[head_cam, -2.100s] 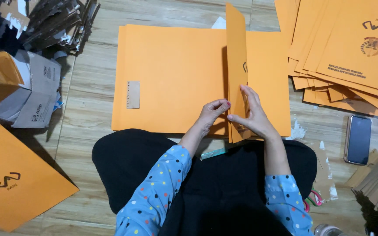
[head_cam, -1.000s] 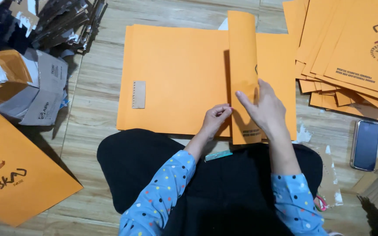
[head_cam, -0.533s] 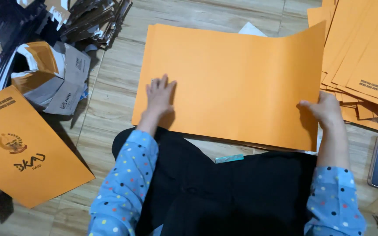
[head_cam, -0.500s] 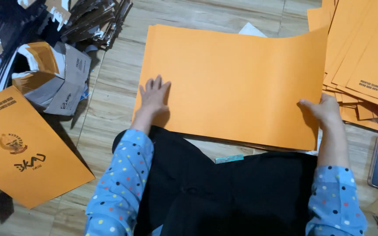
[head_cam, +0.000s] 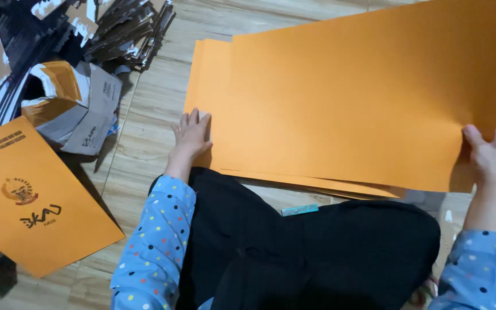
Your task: Folding orange paper folders and stacking them on the floor
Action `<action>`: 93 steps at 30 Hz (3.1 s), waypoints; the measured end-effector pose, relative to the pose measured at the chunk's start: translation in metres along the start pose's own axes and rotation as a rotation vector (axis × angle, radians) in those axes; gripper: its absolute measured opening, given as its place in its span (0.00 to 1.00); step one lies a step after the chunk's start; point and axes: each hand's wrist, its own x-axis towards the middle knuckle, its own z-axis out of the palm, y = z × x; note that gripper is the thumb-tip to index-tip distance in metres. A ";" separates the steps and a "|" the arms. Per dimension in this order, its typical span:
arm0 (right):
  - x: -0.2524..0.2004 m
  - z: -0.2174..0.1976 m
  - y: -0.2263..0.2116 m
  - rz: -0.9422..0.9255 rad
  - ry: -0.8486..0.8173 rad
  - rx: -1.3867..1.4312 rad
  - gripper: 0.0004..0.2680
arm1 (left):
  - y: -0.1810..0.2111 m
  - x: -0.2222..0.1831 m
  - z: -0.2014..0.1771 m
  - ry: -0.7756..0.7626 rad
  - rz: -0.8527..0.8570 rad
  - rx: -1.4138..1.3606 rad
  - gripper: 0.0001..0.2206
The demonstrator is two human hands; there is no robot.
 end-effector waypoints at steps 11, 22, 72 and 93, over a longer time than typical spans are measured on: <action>-0.045 -0.064 -0.002 -0.013 0.163 -0.136 0.11 | 0.085 0.055 -0.003 0.203 0.144 -1.403 0.45; -0.039 -0.011 -0.089 -0.486 0.167 0.394 0.12 | 0.077 -0.016 -0.097 0.626 0.824 -1.532 0.11; -0.118 0.264 -0.157 -0.587 -0.215 -0.804 0.17 | 0.121 0.054 0.071 0.082 -0.128 -1.290 0.15; -0.101 0.217 -0.102 -0.335 -0.009 -0.801 0.34 | 0.058 0.064 0.072 -0.046 0.101 -1.342 0.15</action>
